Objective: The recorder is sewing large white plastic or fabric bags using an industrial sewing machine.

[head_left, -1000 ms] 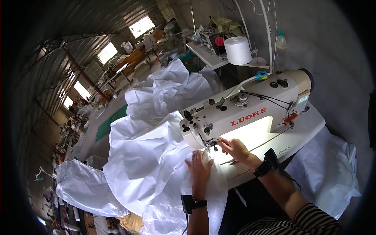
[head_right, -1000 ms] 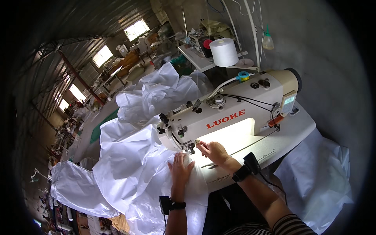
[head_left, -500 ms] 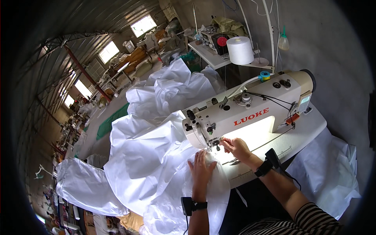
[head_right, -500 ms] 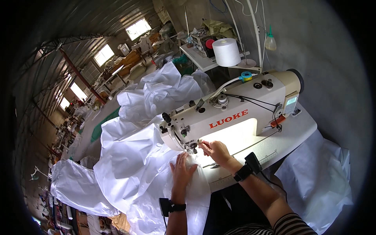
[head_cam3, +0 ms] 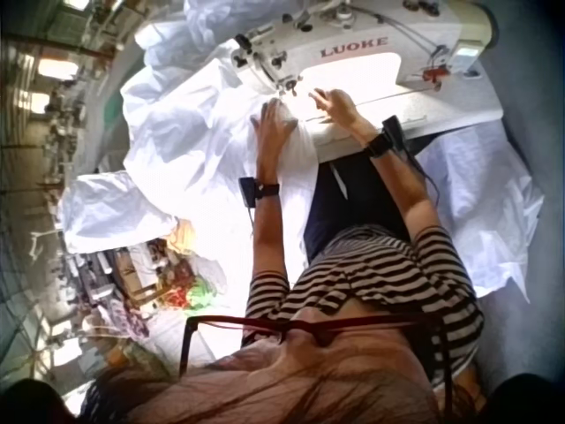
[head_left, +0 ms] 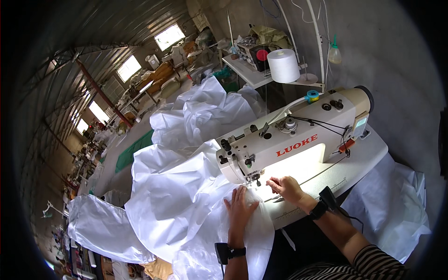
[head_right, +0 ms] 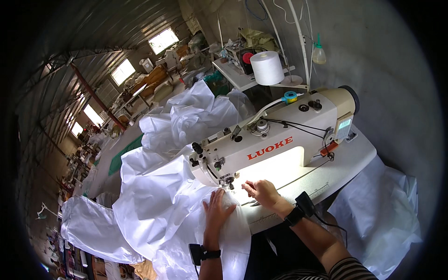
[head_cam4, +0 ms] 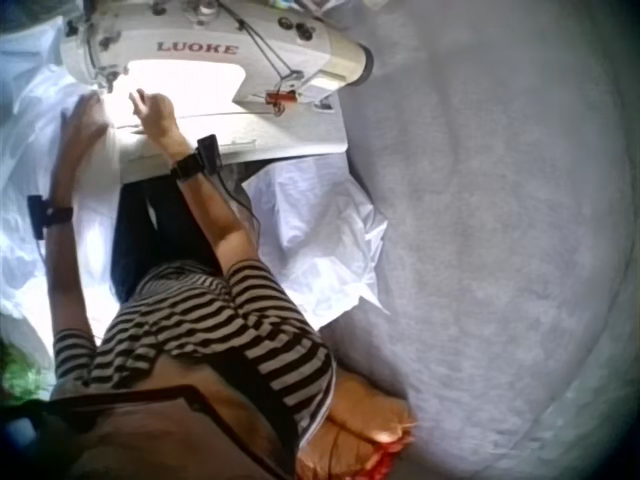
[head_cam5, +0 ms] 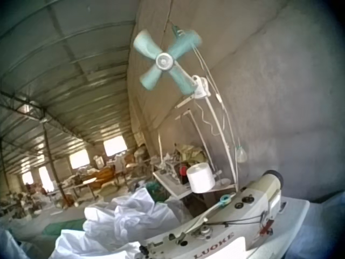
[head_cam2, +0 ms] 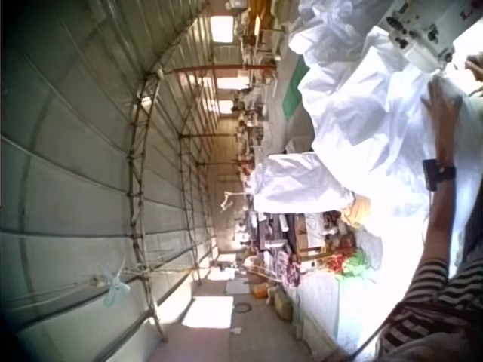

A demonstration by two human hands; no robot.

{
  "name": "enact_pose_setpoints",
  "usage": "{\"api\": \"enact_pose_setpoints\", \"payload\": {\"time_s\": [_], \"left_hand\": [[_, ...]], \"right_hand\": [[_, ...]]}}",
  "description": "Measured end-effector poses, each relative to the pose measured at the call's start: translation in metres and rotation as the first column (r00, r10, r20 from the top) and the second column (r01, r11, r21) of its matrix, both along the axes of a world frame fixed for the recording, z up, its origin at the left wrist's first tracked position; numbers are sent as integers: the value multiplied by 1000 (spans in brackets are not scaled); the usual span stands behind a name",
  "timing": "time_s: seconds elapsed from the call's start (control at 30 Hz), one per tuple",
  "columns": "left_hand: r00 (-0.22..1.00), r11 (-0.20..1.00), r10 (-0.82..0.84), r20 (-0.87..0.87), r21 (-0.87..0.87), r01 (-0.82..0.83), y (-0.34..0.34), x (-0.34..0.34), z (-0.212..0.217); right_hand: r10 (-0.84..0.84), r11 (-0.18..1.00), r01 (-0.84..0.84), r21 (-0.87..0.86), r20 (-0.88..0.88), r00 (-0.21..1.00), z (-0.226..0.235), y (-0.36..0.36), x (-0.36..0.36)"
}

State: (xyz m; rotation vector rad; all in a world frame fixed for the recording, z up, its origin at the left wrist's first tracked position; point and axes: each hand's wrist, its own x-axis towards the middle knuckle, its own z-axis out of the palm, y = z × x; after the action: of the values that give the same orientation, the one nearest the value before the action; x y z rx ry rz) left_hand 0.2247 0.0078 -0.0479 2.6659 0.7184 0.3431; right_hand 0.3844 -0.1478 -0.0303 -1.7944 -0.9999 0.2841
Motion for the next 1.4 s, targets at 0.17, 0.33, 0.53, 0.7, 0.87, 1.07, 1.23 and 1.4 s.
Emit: {"api": "enact_pose_setpoints", "payload": {"time_s": [0.17, 0.33, 0.53, 0.7, 0.87, 1.07, 1.23, 1.4], "left_hand": [[999, 1000, -17, 35, 5, 17, 5, -1, 0], [999, 998, -41, -9, -54, 40, 12, 4, 14], [865, 998, 23, 502, -63, 10, -52, -77, 27], [877, 920, 197, 437, 228, -320, -142, -197, -26], [798, 799, 532, 282, 145, -584, -172, -271, -78], [778, 812, 277, 563, 296, -504, -143, -290, 50], [798, 898, -135, 588, 414, -153, -131, -279, 113], [921, 950, -16, 388, 295, -108, -118, -275, 121]], "right_hand": [[-38, 998, 50, -34, 292, 956, -10, -12, -6], [10, 1000, 0, -31, 332, 943, 14, -29, -27], [319, 935, -331, -126, -107, 942, 2, -96, -69], [397, 842, -418, -340, -132, 908, -92, -113, -89], [614, 766, -620, -173, -92, 784, -127, -45, -131], [790, 595, -797, 103, -254, 558, -83, 29, -204], [708, 683, -693, -231, -26, 706, -76, 151, -214], [606, 733, -485, -476, 134, 784, -89, 275, -214]]}}
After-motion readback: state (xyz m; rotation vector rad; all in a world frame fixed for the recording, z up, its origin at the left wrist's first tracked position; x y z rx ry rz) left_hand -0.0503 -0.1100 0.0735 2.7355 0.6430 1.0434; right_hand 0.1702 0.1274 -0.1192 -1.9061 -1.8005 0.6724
